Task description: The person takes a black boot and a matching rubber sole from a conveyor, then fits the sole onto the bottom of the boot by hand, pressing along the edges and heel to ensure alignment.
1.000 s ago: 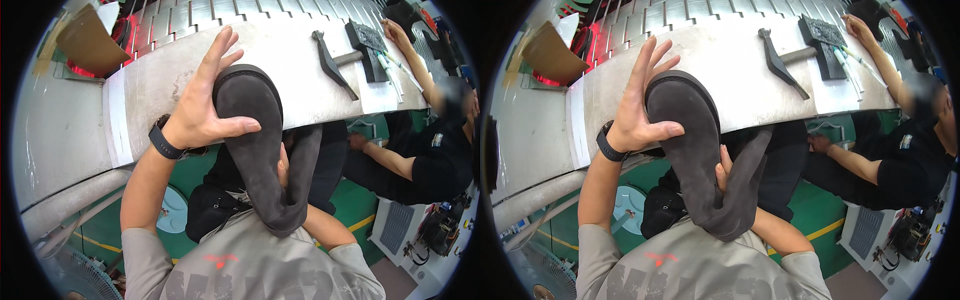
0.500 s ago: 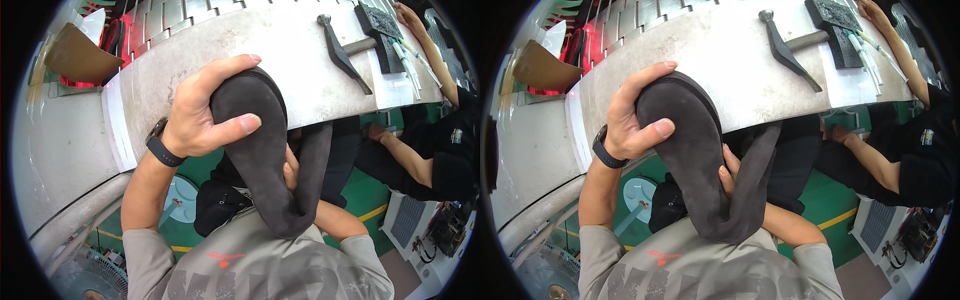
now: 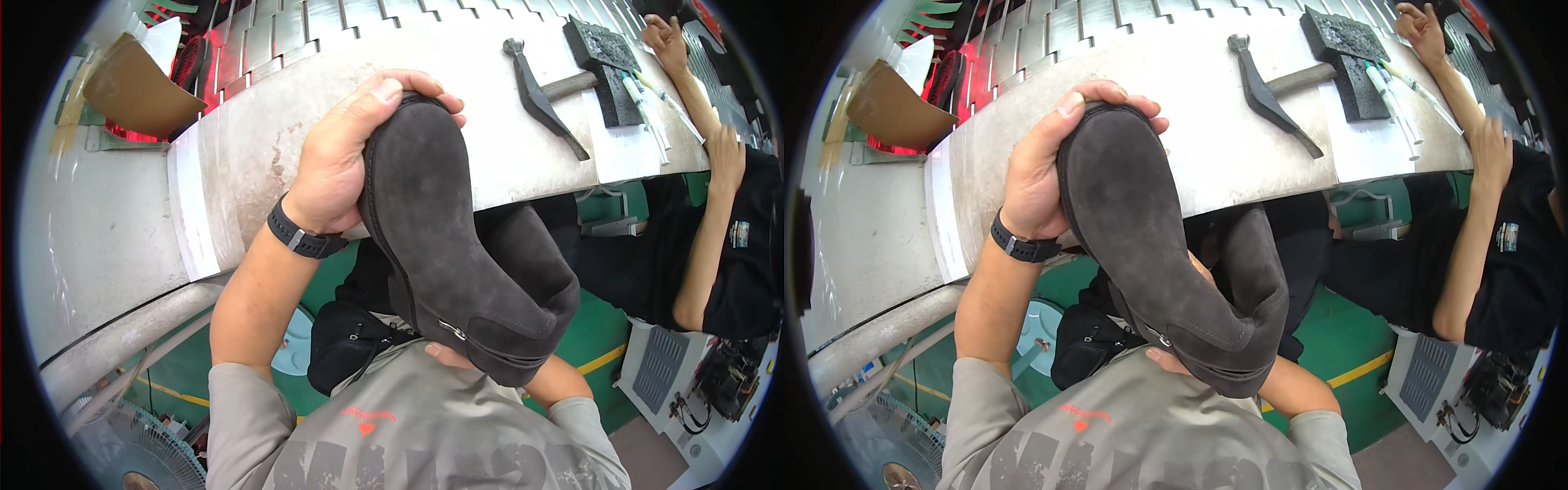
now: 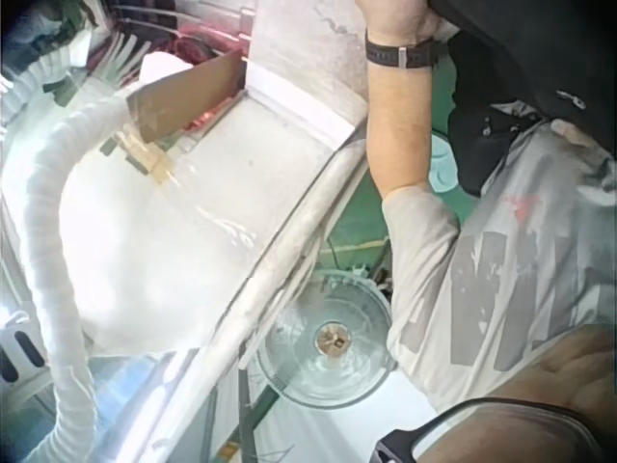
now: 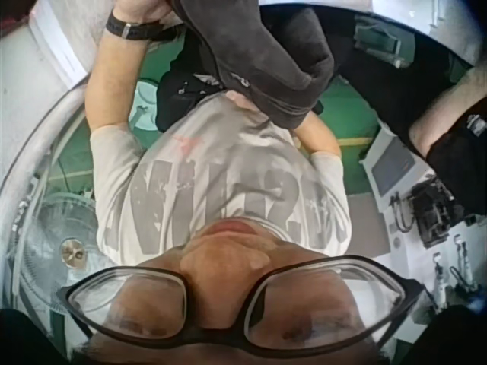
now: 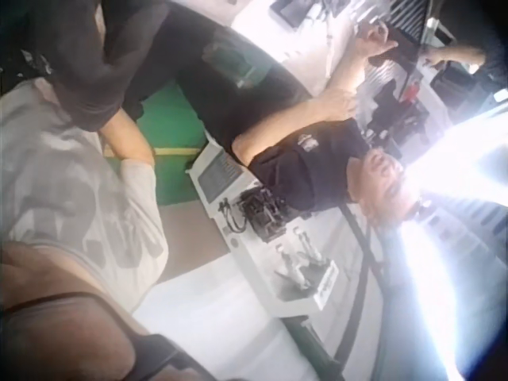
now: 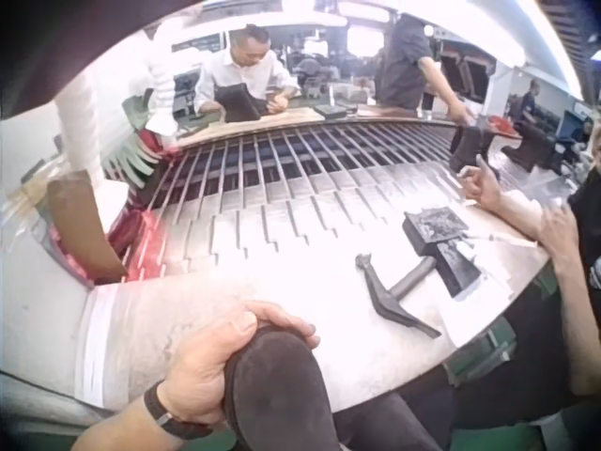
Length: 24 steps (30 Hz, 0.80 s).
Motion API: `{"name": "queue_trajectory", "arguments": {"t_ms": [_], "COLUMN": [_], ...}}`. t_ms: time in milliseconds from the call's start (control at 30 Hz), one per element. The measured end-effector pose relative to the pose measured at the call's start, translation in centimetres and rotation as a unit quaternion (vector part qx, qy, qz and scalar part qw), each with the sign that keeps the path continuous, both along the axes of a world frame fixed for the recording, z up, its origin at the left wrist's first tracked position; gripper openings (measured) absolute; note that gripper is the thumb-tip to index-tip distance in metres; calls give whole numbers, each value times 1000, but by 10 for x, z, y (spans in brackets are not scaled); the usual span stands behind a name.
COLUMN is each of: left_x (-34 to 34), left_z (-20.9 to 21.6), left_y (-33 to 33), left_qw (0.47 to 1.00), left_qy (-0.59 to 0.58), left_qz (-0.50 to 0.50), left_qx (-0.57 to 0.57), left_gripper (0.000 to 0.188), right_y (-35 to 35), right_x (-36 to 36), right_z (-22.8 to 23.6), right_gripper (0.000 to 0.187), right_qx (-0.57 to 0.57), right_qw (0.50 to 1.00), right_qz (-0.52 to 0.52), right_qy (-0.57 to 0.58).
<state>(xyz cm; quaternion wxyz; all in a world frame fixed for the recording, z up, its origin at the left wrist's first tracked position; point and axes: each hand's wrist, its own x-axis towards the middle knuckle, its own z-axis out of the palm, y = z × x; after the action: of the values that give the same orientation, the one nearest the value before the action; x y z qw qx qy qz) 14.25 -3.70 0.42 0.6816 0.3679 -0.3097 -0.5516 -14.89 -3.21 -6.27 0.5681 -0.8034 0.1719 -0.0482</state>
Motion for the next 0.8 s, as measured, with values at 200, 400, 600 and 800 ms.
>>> {"name": "queue_trajectory", "arguments": {"t_ms": [200, 400, 600, 800], "left_x": [6, 18, 83, 97], "left_z": [0, 12, 9, -30], "left_y": [-6, -5, -26, -18], "left_qw": [998, 995, 874, 871], "left_qy": [-61, 78, -403, -417], "left_qz": [-3, 38, 273, 254], "left_qx": [-15, -45, 2, 61], "left_gripper": [35, 36, 34, 34], "right_y": [2, -11, -28, -50], "right_x": [2, 14, 57, 85], "right_z": [11, 90, 135, 145], "right_gripper": [91, 98, 58, 38], "right_qx": [-17, -111, -319, -171], "right_qw": [999, 994, 946, 946], "right_qz": [2, -18, -40, -150], "right_qy": [27, 13, -31, -231]}}
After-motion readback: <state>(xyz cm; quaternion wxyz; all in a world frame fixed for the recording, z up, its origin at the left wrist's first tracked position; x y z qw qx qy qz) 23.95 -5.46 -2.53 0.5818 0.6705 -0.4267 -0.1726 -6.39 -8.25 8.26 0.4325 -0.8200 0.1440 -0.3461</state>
